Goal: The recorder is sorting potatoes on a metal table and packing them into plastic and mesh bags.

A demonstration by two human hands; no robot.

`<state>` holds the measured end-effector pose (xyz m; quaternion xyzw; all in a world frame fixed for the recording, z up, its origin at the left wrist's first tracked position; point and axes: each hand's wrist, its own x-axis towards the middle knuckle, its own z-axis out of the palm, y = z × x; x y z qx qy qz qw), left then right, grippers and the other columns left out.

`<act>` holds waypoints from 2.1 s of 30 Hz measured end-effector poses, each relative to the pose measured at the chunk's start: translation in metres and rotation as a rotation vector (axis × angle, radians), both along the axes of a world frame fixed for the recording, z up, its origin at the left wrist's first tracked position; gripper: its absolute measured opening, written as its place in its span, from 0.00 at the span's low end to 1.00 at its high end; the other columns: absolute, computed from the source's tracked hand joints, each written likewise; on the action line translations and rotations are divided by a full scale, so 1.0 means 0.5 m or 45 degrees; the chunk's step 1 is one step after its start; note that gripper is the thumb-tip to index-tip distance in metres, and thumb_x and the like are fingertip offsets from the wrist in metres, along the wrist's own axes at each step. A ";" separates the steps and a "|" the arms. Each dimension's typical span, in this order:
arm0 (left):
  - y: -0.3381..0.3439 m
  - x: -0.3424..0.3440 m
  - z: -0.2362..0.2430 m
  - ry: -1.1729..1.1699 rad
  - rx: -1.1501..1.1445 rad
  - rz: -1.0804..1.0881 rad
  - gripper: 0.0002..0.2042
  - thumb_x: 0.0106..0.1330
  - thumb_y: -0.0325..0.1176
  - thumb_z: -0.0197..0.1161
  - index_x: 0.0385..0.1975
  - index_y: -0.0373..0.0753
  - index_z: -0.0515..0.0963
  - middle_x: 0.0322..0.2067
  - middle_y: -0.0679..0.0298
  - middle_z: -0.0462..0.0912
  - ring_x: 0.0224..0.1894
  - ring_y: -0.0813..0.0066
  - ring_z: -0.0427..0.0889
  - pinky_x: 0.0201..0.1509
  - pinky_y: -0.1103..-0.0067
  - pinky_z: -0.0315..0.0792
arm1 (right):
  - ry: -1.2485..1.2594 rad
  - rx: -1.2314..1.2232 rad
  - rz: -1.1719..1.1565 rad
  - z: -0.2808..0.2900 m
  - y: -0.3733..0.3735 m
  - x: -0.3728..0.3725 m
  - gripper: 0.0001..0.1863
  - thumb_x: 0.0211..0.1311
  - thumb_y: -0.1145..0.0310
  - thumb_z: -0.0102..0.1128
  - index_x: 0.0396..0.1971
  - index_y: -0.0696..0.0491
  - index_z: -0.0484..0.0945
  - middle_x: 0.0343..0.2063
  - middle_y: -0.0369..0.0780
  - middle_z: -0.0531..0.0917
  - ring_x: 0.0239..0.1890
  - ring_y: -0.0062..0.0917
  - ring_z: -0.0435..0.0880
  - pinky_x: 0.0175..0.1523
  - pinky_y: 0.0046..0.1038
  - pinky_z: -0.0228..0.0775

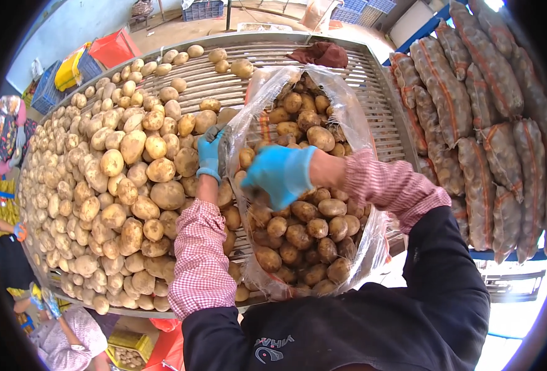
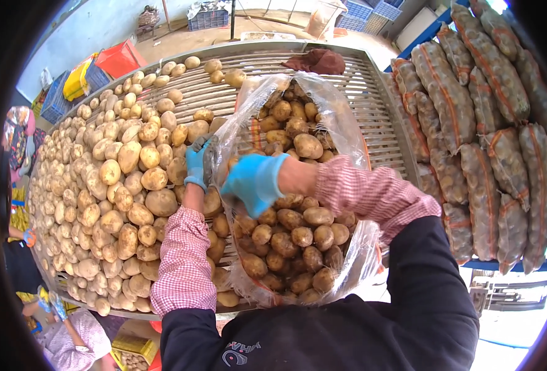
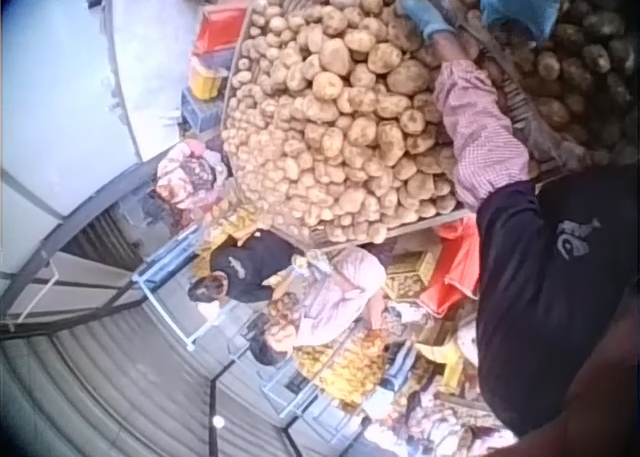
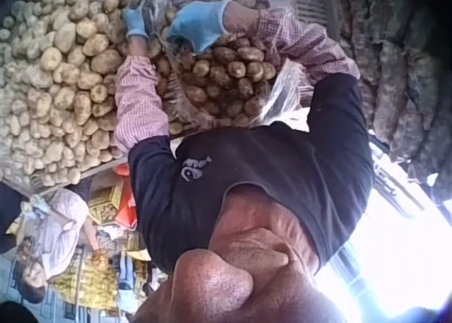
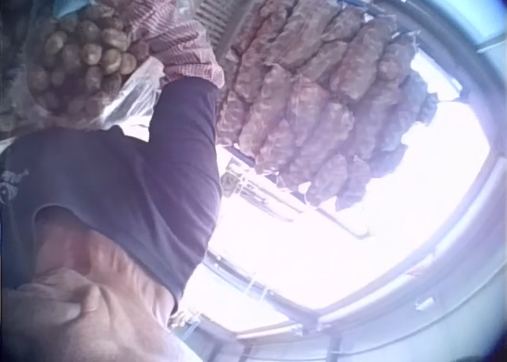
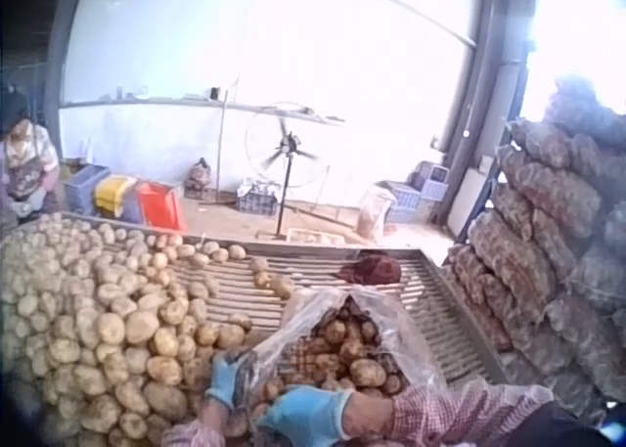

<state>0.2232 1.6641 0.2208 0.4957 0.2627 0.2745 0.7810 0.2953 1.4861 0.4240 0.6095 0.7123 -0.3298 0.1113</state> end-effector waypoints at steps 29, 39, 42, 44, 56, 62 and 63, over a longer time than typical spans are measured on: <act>-0.067 -0.040 0.067 0.209 1.090 -0.193 0.08 0.60 0.21 0.63 0.37 0.34 0.84 0.38 0.60 0.83 0.38 0.67 0.85 0.49 0.76 0.78 | 0.474 0.221 -0.465 0.013 0.102 0.229 0.33 0.54 0.63 0.70 0.60 0.63 0.78 0.53 0.48 0.87 0.56 0.33 0.84 0.65 0.33 0.74; -0.173 -0.027 0.143 1.327 2.144 -1.025 0.34 0.55 0.51 0.70 0.63 0.45 0.78 0.69 0.58 0.68 0.70 0.54 0.65 0.73 0.61 0.60 | -0.145 0.174 -0.442 -0.077 0.042 0.130 0.23 0.55 0.48 0.69 0.50 0.40 0.88 0.46 0.38 0.90 0.46 0.39 0.88 0.53 0.36 0.79; -0.187 -0.021 0.129 1.349 2.217 -1.038 0.37 0.55 0.54 0.70 0.66 0.44 0.75 0.73 0.58 0.64 0.72 0.52 0.62 0.75 0.58 0.55 | -0.112 0.137 -0.459 -0.101 0.020 0.124 0.26 0.53 0.49 0.71 0.52 0.43 0.86 0.45 0.40 0.90 0.47 0.39 0.88 0.53 0.37 0.79; -0.184 -0.016 0.119 1.361 2.171 -1.043 0.38 0.54 0.55 0.71 0.65 0.44 0.76 0.74 0.58 0.63 0.73 0.51 0.61 0.75 0.58 0.54 | -0.053 0.064 -0.501 -0.104 0.008 0.130 0.28 0.52 0.50 0.70 0.54 0.43 0.86 0.47 0.39 0.89 0.49 0.39 0.87 0.54 0.37 0.79; -0.175 -0.019 0.120 1.232 2.130 -1.002 0.34 0.48 0.54 0.75 0.53 0.38 0.83 0.72 0.55 0.64 0.71 0.53 0.63 0.75 0.59 0.56 | -0.345 0.564 -0.369 -0.068 -0.124 0.160 0.20 0.45 0.50 0.73 0.40 0.41 0.88 0.41 0.34 0.87 0.52 0.32 0.82 0.61 0.40 0.69; -0.170 -0.023 0.152 1.149 2.040 -0.936 0.39 0.45 0.56 0.77 0.54 0.34 0.81 0.70 0.54 0.65 0.70 0.53 0.64 0.74 0.59 0.58 | -0.501 0.402 -0.384 -0.051 -0.139 0.192 0.15 0.48 0.49 0.69 0.32 0.41 0.90 0.31 0.38 0.89 0.43 0.36 0.86 0.55 0.40 0.71; -0.168 -0.025 0.156 1.136 2.067 -0.901 0.39 0.45 0.56 0.78 0.54 0.34 0.81 0.70 0.54 0.65 0.70 0.53 0.64 0.74 0.58 0.58 | -0.474 0.409 -0.397 -0.050 -0.139 0.196 0.15 0.48 0.49 0.68 0.32 0.41 0.90 0.31 0.38 0.89 0.42 0.36 0.87 0.54 0.40 0.72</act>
